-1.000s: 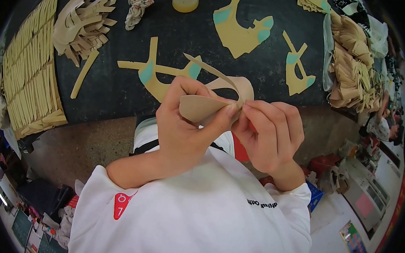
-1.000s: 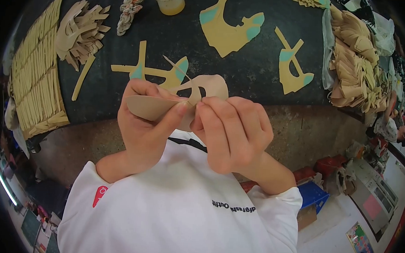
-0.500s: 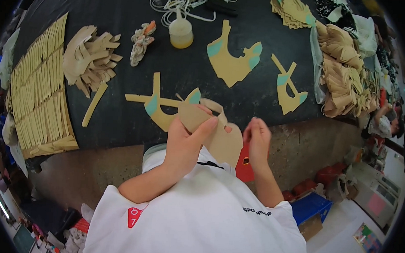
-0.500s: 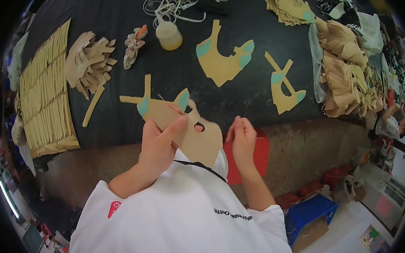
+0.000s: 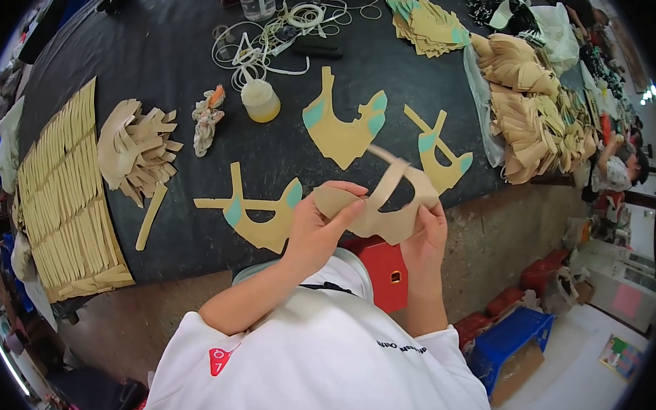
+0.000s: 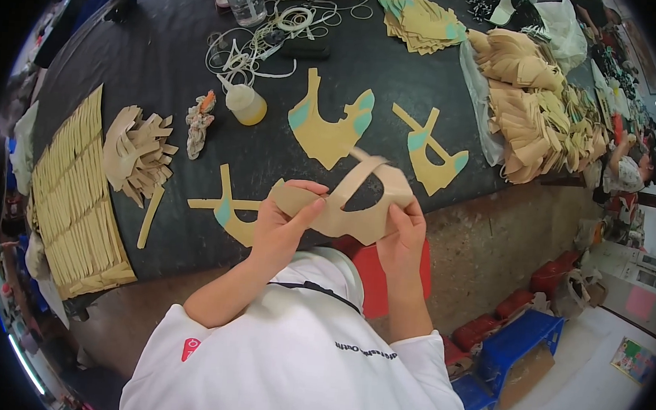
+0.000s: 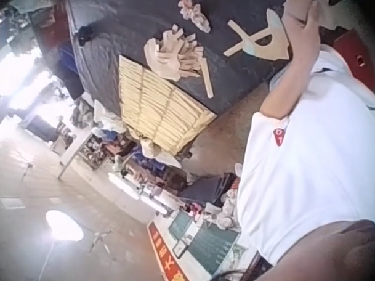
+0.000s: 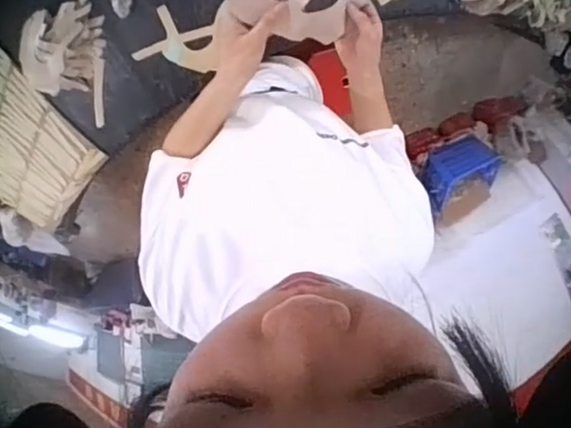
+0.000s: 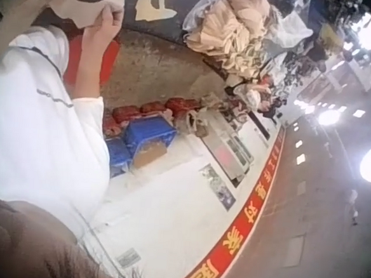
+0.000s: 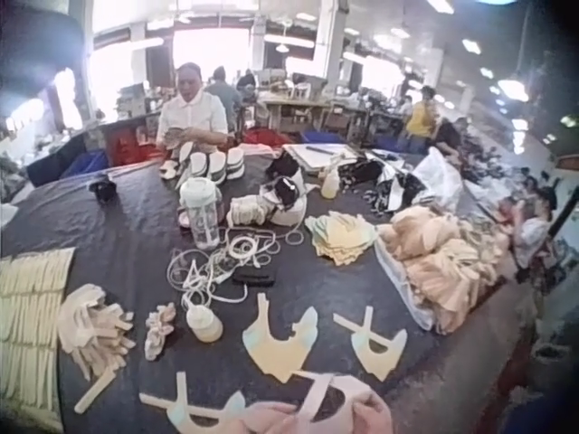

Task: Applying glue to shoe upper components and organizing them into a bag.

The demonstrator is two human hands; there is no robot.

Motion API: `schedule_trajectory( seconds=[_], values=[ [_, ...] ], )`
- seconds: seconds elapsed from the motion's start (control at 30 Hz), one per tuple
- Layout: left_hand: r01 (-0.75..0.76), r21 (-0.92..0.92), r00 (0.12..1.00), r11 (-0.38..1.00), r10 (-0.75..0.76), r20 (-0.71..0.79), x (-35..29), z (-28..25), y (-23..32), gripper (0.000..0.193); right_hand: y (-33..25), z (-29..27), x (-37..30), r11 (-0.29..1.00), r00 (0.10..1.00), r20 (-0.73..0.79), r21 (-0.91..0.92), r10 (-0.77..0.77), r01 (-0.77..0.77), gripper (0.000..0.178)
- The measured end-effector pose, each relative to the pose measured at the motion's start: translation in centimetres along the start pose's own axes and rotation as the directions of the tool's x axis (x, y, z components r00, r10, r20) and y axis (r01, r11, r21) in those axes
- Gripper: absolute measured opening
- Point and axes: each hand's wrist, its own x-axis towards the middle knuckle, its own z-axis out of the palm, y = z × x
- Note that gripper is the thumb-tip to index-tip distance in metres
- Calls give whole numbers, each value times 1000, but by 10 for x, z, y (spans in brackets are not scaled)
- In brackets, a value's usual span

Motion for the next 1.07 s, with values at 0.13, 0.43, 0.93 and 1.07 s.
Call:
schedule_trajectory(
  seconds=[0.13,0.43,0.93,1.07],
  values=[
    [116,145,993,983,-115,-11,22,-22,-46,18,25,-30,-2,995,986,-141,-37,88,-94,23],
    [158,533,987,831,-124,-99,28,-82,-140,33,79,-90,4,845,873,-342,-290,348,-450,16],
    [479,-57,834,876,-434,340,13,-20,-53,49,-38,11,11,59,848,369,-905,-379,420,18],
    [556,-170,811,813,-487,323,31,-4,-63,58,-17,16,9,11,843,480,-868,-245,497,22]
  ],
)
